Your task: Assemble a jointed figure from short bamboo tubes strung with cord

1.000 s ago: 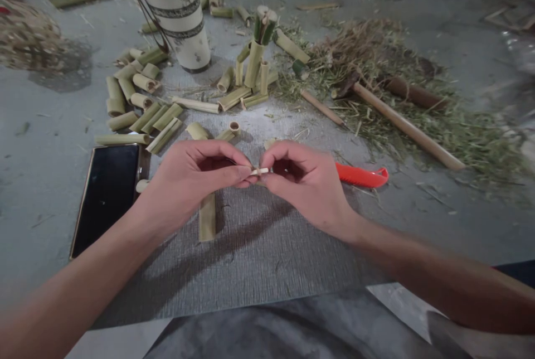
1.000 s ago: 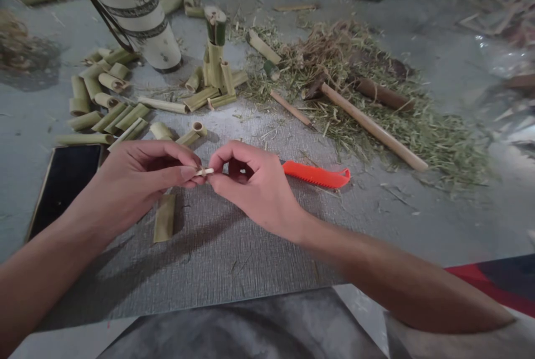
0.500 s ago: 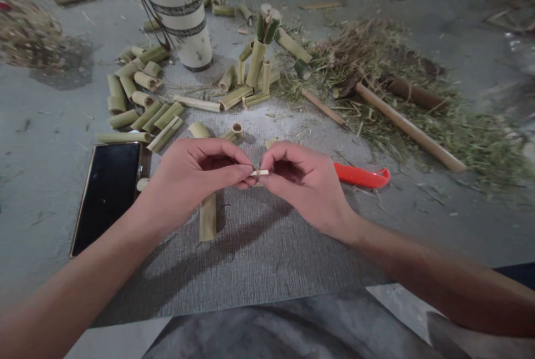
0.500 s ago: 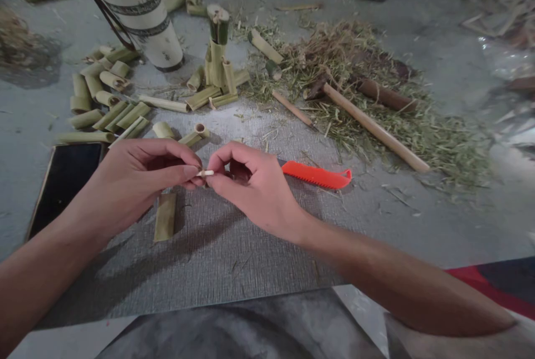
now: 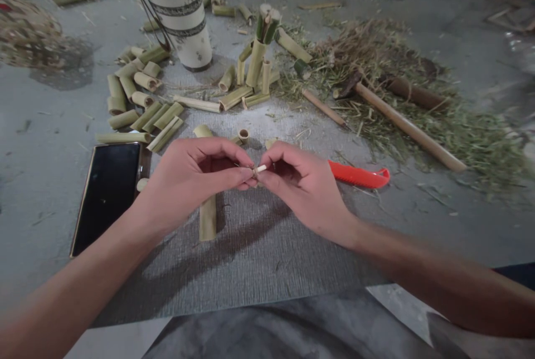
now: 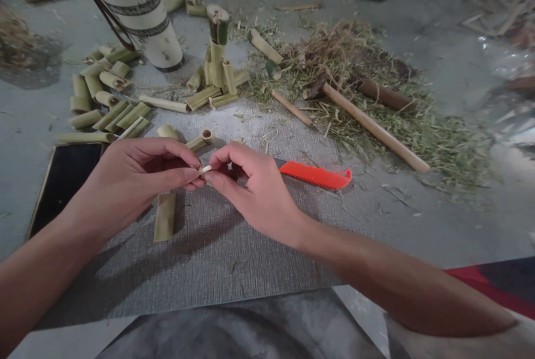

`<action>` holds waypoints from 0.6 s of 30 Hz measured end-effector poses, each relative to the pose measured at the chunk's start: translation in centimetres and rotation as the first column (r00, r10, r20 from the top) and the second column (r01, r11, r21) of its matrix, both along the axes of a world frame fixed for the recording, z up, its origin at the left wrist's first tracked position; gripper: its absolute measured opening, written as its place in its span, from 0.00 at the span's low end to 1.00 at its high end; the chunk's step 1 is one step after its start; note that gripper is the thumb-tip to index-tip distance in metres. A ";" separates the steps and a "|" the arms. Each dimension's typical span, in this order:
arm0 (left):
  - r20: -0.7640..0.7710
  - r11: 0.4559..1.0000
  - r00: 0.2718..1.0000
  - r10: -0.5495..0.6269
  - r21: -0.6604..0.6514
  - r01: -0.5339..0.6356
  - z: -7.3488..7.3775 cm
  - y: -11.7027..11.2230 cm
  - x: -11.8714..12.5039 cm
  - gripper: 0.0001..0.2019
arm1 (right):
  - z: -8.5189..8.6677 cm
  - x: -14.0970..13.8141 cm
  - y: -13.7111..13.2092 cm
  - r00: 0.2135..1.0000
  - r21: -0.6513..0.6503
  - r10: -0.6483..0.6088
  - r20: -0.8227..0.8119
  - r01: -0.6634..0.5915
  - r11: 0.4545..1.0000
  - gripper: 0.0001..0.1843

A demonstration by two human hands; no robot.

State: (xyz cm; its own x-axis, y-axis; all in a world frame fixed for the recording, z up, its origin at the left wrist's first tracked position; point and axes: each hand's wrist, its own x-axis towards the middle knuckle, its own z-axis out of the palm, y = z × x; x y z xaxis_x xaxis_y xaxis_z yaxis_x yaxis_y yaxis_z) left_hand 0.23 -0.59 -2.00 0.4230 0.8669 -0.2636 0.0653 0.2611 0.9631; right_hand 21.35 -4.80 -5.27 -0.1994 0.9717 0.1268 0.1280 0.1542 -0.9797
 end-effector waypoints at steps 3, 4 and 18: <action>-0.033 0.999 0.999 -0.005 0.039 0.006 0.2 0.0 0.0 0.04 | 0.0 0.0 -0.1 1.000 0.023 0.013 0.011 -0.014 1.000 0.06; -0.043 0.998 0.999 -0.011 0.057 0.014 0.2 -0.1 0.0 0.04 | 0.0 0.0 -0.1 1.000 0.037 0.013 0.017 -0.014 0.999 0.06; -0.123 0.980 0.992 0.006 0.199 0.019 0.3 -0.3 -0.1 0.03 | -0.2 -0.1 -0.1 1.000 -0.007 -0.016 -0.010 0.016 1.000 0.10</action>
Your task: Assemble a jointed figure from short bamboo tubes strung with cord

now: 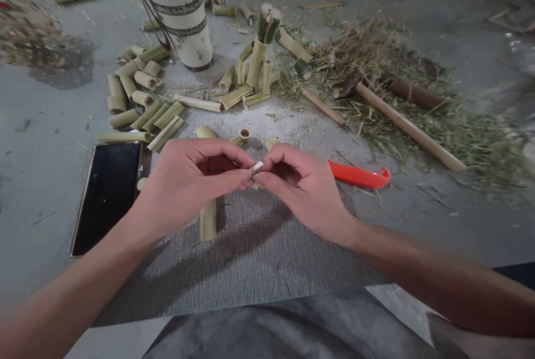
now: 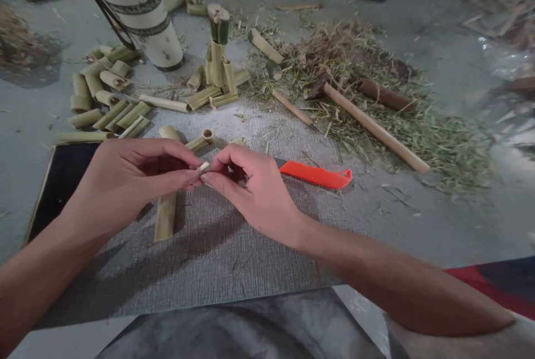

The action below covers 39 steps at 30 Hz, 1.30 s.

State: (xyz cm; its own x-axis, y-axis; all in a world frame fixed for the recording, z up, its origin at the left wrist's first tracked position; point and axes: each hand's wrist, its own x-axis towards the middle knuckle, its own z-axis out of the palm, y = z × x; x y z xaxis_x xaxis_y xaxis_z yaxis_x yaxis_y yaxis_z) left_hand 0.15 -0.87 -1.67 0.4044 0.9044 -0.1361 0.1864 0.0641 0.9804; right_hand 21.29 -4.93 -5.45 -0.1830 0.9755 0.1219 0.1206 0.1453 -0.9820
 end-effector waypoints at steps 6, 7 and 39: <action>-0.013 0.999 0.999 0.032 0.017 -0.032 -0.1 0.0 -0.1 0.04 | 0.1 0.1 0.1 0.999 0.051 0.006 0.037 -0.008 0.999 0.06; -0.019 0.999 0.999 0.040 0.018 -0.040 -0.1 0.0 -0.1 0.04 | 0.0 0.1 0.1 0.999 0.063 0.004 0.042 -0.006 0.998 0.06; 0.000 1.000 1.000 0.008 0.024 -0.008 0.3 -0.5 0.2 0.06 | 0.6 -0.1 0.0 1.000 -0.013 0.018 -0.020 -0.018 1.000 0.05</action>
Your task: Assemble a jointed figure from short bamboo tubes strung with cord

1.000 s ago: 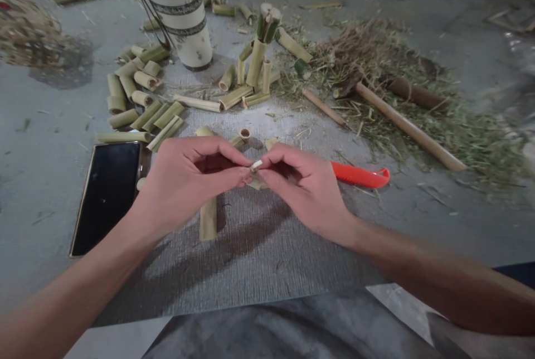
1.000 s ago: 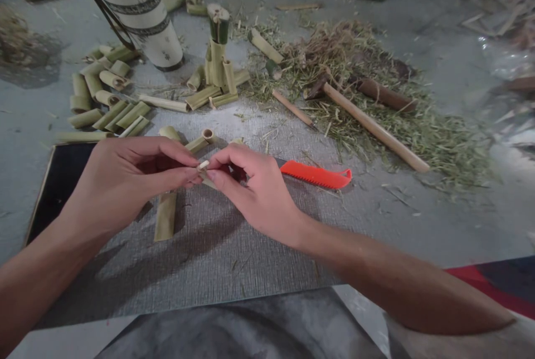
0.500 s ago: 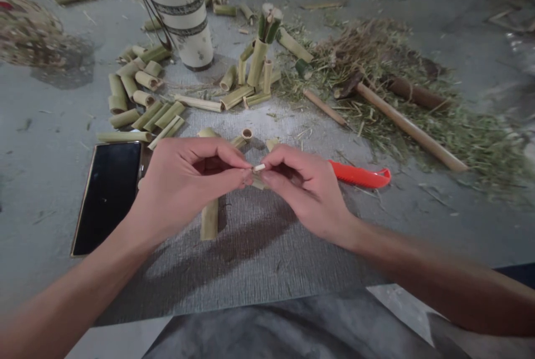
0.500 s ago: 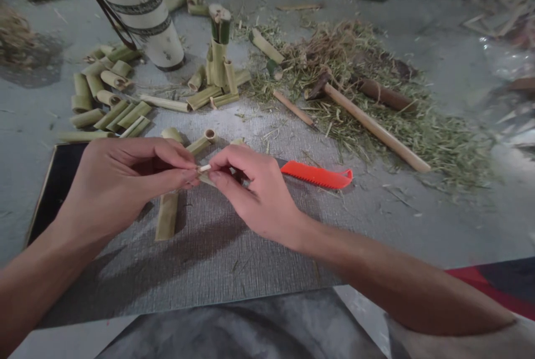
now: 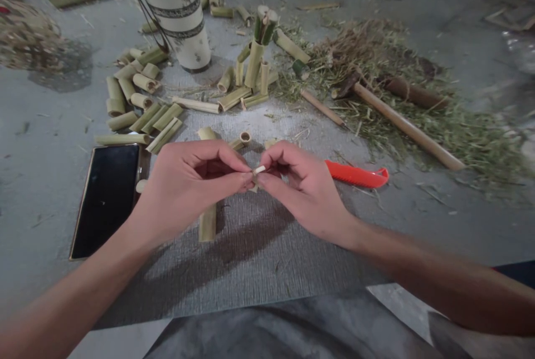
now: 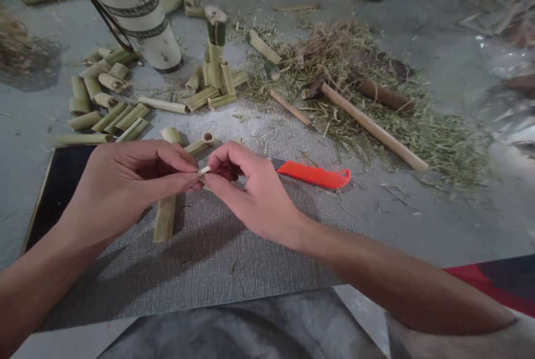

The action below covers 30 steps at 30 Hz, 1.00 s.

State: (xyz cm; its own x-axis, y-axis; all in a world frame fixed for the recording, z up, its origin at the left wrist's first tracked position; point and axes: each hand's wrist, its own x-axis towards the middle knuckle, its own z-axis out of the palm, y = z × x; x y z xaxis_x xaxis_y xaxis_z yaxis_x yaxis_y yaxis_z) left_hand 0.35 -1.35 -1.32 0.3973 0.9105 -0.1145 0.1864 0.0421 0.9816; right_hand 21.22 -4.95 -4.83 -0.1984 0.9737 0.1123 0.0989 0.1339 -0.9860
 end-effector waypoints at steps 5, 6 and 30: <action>-0.002 1.000 1.000 0.001 0.005 -0.001 0.2 0.1 0.0 0.06 | -0.4 0.0 -0.2 0.999 0.036 -0.032 0.030 0.031 0.999 0.07; -0.002 1.000 1.000 -0.001 0.011 0.001 0.2 0.0 0.0 0.06 | -0.5 0.0 -0.2 0.998 0.043 -0.041 0.048 0.039 0.998 0.07; -0.072 0.997 0.996 -0.048 0.061 0.052 0.2 -0.2 -0.1 0.04 | -0.7 -0.1 -0.4 0.986 0.166 -0.080 0.146 0.055 0.984 0.07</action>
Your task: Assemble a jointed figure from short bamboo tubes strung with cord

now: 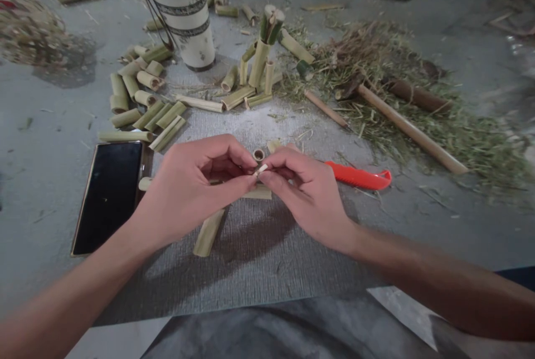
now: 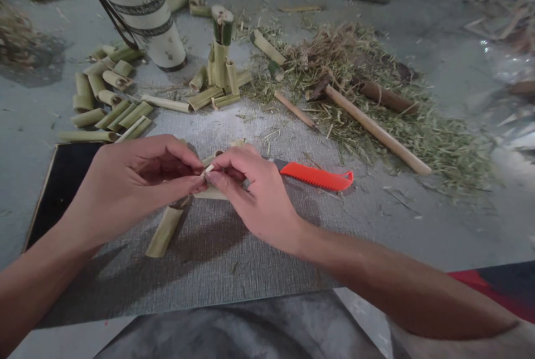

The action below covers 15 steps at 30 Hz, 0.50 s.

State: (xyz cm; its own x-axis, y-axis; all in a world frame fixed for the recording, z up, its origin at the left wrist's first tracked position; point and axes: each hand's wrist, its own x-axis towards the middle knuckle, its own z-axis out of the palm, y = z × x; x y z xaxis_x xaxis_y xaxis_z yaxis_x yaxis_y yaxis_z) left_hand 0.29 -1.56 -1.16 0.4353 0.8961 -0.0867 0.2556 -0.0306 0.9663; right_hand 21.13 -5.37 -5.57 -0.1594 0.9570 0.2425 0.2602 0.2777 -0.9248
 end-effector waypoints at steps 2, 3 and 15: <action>-0.034 0.999 0.999 -0.029 0.036 0.030 0.0 0.0 0.0 0.03 | 0.0 0.0 0.0 1.000 0.011 0.012 0.024 -0.013 1.000 0.08; -0.053 0.997 0.998 -0.043 0.054 0.046 0.0 0.0 -0.1 0.03 | 0.0 0.1 0.0 0.999 0.016 0.017 0.028 -0.018 1.000 0.08; -0.052 0.986 0.985 -0.164 0.025 0.166 0.4 0.1 -0.2 0.09 | 0.5 0.0 0.1 0.999 -0.041 0.039 -0.014 -0.040 0.998 0.15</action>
State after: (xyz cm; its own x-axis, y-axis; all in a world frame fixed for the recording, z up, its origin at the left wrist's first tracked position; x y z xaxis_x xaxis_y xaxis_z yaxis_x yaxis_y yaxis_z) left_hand 0.13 -1.47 -0.80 0.5731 0.8149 -0.0868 0.2924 -0.1045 0.9506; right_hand 21.12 -5.24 -5.07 -0.1944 0.9593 0.2050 0.2377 0.2488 -0.9389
